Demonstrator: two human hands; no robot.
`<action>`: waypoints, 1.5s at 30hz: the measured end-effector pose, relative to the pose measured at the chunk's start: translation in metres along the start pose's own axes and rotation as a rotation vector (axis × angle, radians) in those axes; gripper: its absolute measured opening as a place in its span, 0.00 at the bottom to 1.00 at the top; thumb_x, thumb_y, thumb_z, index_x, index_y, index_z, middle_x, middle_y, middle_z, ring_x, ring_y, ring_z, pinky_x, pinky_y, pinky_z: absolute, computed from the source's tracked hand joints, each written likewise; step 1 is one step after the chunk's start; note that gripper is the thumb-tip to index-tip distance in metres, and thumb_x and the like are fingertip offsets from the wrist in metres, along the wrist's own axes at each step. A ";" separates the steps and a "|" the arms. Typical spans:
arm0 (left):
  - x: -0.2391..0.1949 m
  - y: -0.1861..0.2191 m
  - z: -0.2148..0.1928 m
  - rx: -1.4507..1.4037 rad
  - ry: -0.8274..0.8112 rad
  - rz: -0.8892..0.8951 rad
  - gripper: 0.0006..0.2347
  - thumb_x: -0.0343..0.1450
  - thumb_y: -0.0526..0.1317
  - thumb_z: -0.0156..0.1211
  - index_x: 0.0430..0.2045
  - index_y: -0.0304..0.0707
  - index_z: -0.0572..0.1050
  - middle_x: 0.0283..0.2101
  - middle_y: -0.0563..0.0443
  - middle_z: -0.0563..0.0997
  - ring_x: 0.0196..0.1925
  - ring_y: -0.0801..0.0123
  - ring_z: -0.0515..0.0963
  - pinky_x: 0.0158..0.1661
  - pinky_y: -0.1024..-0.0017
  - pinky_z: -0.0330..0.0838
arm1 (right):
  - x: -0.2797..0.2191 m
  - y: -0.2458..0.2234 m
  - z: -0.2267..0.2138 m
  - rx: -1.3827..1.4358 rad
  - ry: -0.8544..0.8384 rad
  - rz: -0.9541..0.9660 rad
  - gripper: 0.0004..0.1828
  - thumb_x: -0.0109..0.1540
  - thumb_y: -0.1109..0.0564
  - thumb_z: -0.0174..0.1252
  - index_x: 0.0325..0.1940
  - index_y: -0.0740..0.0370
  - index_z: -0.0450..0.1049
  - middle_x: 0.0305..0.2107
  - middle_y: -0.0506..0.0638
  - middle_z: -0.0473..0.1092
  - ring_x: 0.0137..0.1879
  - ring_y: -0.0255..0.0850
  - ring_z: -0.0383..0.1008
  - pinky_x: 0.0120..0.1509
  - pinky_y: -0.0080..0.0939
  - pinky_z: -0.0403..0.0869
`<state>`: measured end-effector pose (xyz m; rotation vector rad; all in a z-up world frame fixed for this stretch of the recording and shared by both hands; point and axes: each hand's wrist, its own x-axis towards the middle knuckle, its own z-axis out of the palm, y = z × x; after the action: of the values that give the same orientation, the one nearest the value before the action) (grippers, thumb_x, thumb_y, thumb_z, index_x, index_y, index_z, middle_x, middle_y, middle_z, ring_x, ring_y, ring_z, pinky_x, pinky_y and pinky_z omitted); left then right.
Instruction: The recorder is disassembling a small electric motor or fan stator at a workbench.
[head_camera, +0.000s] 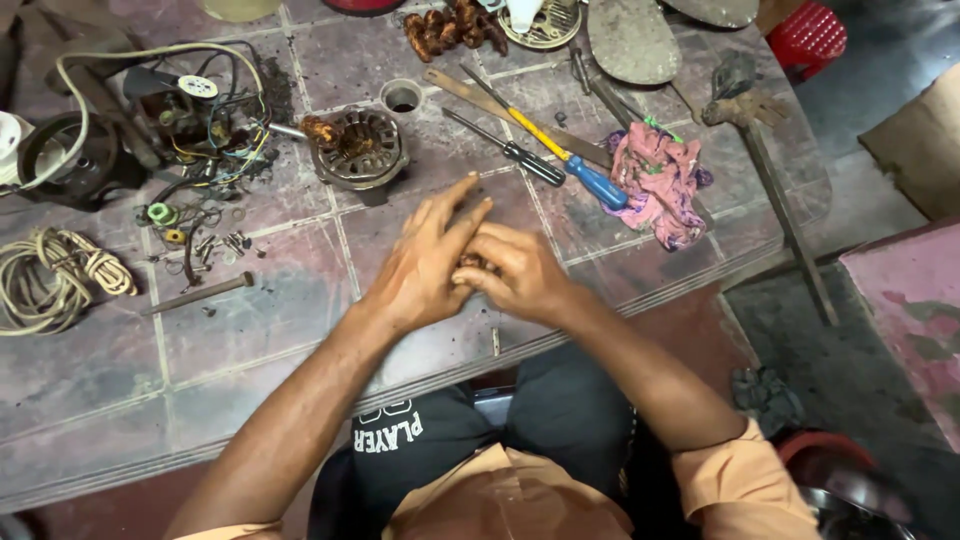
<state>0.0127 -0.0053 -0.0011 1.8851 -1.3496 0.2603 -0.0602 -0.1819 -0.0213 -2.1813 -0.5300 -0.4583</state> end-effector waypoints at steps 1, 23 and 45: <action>-0.001 0.001 0.000 0.005 -0.001 -0.002 0.36 0.56 0.31 0.67 0.62 0.31 0.63 0.64 0.29 0.69 0.62 0.36 0.73 0.57 0.53 0.70 | 0.000 -0.002 0.000 0.004 0.001 -0.003 0.11 0.62 0.56 0.66 0.42 0.66 0.75 0.34 0.56 0.73 0.38 0.50 0.77 0.42 0.46 0.75; -0.001 -0.039 0.049 -0.812 0.234 -0.877 0.04 0.73 0.34 0.64 0.37 0.36 0.77 0.27 0.53 0.80 0.19 0.80 0.68 0.20 0.76 0.61 | -0.028 0.036 0.006 0.544 0.681 0.163 0.17 0.68 0.71 0.57 0.62 0.70 0.67 0.38 0.43 0.67 0.36 0.24 0.61 0.39 0.25 0.61; 0.075 -0.017 0.004 -0.995 0.504 -0.746 0.25 0.71 0.65 0.52 0.13 0.53 0.56 0.14 0.64 0.57 0.14 0.78 0.55 0.15 0.72 0.49 | -0.021 0.009 -0.005 0.218 0.543 0.217 0.13 0.62 0.67 0.64 0.51 0.67 0.74 0.36 0.46 0.69 0.31 0.26 0.63 0.34 0.27 0.64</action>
<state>0.0572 -0.0592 0.0314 1.1973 -0.2461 -0.2727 -0.0746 -0.1956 -0.0341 -1.7786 -0.0404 -0.7977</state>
